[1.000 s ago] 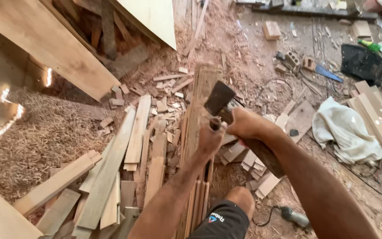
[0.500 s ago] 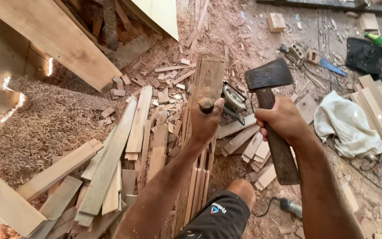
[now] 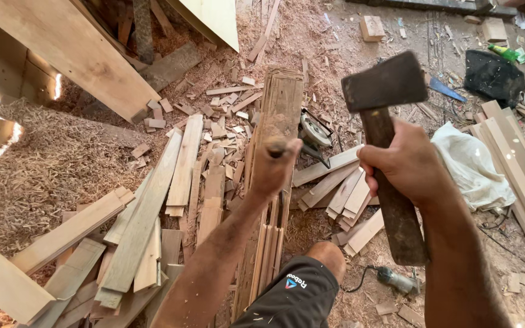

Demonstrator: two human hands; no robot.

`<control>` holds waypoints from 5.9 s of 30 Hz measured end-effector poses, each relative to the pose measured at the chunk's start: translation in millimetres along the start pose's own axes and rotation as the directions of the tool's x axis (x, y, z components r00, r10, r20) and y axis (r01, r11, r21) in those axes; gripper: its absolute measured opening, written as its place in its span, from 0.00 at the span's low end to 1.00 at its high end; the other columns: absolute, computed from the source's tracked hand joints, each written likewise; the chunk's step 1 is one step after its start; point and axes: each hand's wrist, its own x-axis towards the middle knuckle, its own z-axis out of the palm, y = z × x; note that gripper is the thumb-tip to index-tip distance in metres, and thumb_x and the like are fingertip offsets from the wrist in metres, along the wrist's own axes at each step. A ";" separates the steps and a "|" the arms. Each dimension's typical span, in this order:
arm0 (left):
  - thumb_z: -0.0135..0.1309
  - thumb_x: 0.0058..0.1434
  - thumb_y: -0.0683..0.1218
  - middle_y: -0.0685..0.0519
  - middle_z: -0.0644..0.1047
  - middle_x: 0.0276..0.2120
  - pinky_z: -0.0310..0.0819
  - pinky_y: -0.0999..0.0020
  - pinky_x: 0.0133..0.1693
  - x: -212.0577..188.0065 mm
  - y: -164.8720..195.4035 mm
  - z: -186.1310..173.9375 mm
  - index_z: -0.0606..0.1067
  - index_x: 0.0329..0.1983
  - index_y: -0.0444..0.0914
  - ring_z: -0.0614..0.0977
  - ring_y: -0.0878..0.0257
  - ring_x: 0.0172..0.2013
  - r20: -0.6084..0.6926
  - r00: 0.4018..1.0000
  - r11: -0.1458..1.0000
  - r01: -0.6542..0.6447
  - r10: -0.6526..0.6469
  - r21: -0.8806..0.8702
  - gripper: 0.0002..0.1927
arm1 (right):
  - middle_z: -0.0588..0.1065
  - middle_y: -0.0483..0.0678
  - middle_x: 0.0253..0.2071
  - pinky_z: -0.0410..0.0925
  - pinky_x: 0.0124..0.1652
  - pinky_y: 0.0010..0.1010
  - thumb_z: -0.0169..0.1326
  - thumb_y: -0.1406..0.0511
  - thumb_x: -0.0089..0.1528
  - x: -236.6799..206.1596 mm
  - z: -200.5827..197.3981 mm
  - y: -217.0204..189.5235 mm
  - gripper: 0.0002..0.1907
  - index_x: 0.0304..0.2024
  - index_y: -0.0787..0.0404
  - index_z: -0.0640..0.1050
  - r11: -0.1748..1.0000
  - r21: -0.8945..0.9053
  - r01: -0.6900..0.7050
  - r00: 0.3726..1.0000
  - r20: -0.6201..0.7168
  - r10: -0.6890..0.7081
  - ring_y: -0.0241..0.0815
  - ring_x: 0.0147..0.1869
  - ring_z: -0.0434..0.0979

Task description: The person stands over a pile of wood scraps on the floor and uses a small hand axe to split and chop pieces of wood, repositioning each piece on a base plank between strikes and setting split pieces aside.

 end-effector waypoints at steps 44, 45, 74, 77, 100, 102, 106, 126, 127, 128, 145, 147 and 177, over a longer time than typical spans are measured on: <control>0.56 0.65 0.41 0.56 0.76 0.19 0.67 0.76 0.14 3.3 33.5 -1.9 0.77 0.30 0.37 0.76 0.71 0.16 -0.128 0.989 0.998 0.069 -0.068 0.008 0.07 | 0.69 0.48 0.19 0.69 0.16 0.33 0.56 0.70 0.55 16.0 77.6 197.9 0.09 0.30 0.69 0.69 0.853 0.398 -0.339 0.931 0.272 0.243 0.38 0.14 0.68; 0.56 0.66 0.41 0.57 0.75 0.18 0.66 0.76 0.14 -1.7 23.9 -0.5 0.76 0.27 0.37 0.75 0.71 0.16 -0.110 0.992 0.998 0.060 -0.059 0.004 0.10 | 0.69 0.48 0.19 0.69 0.16 0.33 0.55 0.70 0.54 7.0 86.2 209.7 0.08 0.31 0.69 0.69 0.830 0.427 -0.359 0.926 0.273 0.260 0.38 0.14 0.68; 0.53 0.66 0.40 0.53 0.74 0.19 0.62 0.71 0.12 26.9 -94.7 32.0 0.75 0.30 0.31 0.71 0.66 0.14 -0.101 0.937 0.916 0.348 -0.334 0.198 0.09 | 0.69 0.49 0.17 0.67 0.16 0.36 0.54 0.72 0.55 -40.1 147.1 277.8 0.06 0.26 0.64 0.69 0.668 0.582 -0.464 0.886 0.320 0.336 0.42 0.14 0.69; 0.54 0.66 0.38 0.49 0.74 0.21 0.62 0.74 0.15 11.4 -65.2 31.9 0.74 0.30 0.26 0.71 0.67 0.16 -0.016 0.940 0.917 0.337 -0.342 0.211 0.10 | 0.69 0.49 0.17 0.69 0.17 0.35 0.55 0.72 0.57 -42.2 145.1 284.2 0.08 0.25 0.67 0.69 0.672 0.601 -0.432 0.901 0.306 0.306 0.41 0.15 0.70; 0.54 0.67 0.46 0.58 0.72 0.17 0.61 0.74 0.12 -34.1 12.3 -6.8 0.75 0.28 0.43 0.69 0.71 0.13 -0.059 0.982 0.966 0.189 -0.181 0.176 0.10 | 0.67 0.46 0.19 0.68 0.17 0.34 0.54 0.70 0.58 -47.4 147.9 299.9 0.06 0.31 0.65 0.69 0.539 0.696 -0.475 0.878 0.334 0.343 0.38 0.16 0.67; 0.53 0.68 0.47 0.59 0.73 0.16 0.64 0.78 0.11 -31.2 20.6 -6.6 0.80 0.39 0.46 0.71 0.72 0.13 -0.075 0.997 0.938 0.018 0.008 0.346 0.06 | 0.66 0.45 0.19 0.67 0.17 0.34 0.53 0.69 0.59 -45.8 147.0 305.1 0.06 0.32 0.63 0.69 0.504 0.713 -0.487 0.869 0.339 0.360 0.37 0.16 0.66; 0.56 0.69 0.47 0.59 0.73 0.15 0.69 0.76 0.13 -28.5 19.6 -13.9 0.71 0.22 0.42 0.74 0.72 0.13 -0.178 0.979 0.994 -0.097 0.103 0.039 0.17 | 0.66 0.45 0.20 0.67 0.17 0.34 0.54 0.69 0.60 -47.1 147.4 312.8 0.06 0.32 0.66 0.70 0.462 0.744 -0.483 0.870 0.346 0.352 0.37 0.17 0.66; 0.57 0.70 0.47 0.56 0.73 0.14 0.67 0.72 0.15 -52.4 -5.2 -20.7 0.70 0.21 0.40 0.76 0.70 0.15 0.100 0.975 0.946 -0.219 0.200 0.238 0.20 | 0.70 0.50 0.19 0.69 0.15 0.33 0.55 0.72 0.57 -65.0 122.9 225.2 0.07 0.31 0.69 0.70 0.759 0.589 -0.279 0.960 0.149 0.238 0.39 0.14 0.70; 0.56 0.70 0.47 0.56 0.74 0.15 0.70 0.73 0.15 -53.6 -10.1 -19.4 0.71 0.22 0.40 0.78 0.70 0.17 0.118 0.971 0.944 -0.232 0.209 0.236 0.19 | 0.70 0.50 0.18 0.69 0.15 0.33 0.56 0.72 0.56 -65.8 115.3 212.7 0.07 0.31 0.69 0.70 0.814 0.535 -0.227 0.974 0.114 0.197 0.40 0.14 0.71; 0.56 0.70 0.47 0.56 0.75 0.17 0.73 0.74 0.15 -54.6 -14.9 -18.2 0.71 0.23 0.41 0.79 0.70 0.18 0.137 0.967 0.941 -0.244 0.217 0.235 0.18 | 0.71 0.50 0.18 0.70 0.15 0.33 0.56 0.72 0.55 -66.5 107.8 198.6 0.07 0.30 0.69 0.70 0.861 0.478 -0.174 0.985 0.083 0.153 0.40 0.14 0.71; 0.54 0.72 0.47 0.53 0.79 0.22 0.77 0.76 0.20 -48.4 -26.6 -17.3 0.76 0.32 0.41 0.79 0.68 0.20 0.210 0.849 0.853 -0.512 0.485 0.101 0.11 | 0.79 0.56 0.33 0.76 0.32 0.30 0.59 0.69 0.57 -85.7 120.2 49.6 0.25 0.55 0.71 0.69 0.881 -0.469 0.059 0.987 0.160 0.019 0.43 0.31 0.82; 0.54 0.73 0.47 0.51 0.80 0.28 0.81 0.73 0.28 -37.2 -35.3 -13.1 0.77 0.39 0.39 0.82 0.65 0.27 0.162 0.712 0.719 -0.694 0.683 0.021 0.08 | 0.76 0.51 0.37 0.77 0.28 0.34 0.57 0.69 0.60 -85.8 109.8 40.7 0.31 0.65 0.65 0.64 0.923 -0.372 -0.096 0.974 0.155 0.164 0.45 0.27 0.81; 0.54 0.59 0.39 0.55 0.73 0.25 0.75 0.71 0.17 22.1 -96.4 4.2 0.72 0.32 0.36 0.75 0.68 0.20 -0.060 0.996 0.979 0.070 -0.060 0.191 0.02 | 0.71 0.49 0.22 0.68 0.18 0.31 0.56 0.72 0.59 87.2 70.1 -3.2 0.10 0.40 0.67 0.70 0.890 -0.417 -0.184 0.903 0.285 0.321 0.40 0.17 0.69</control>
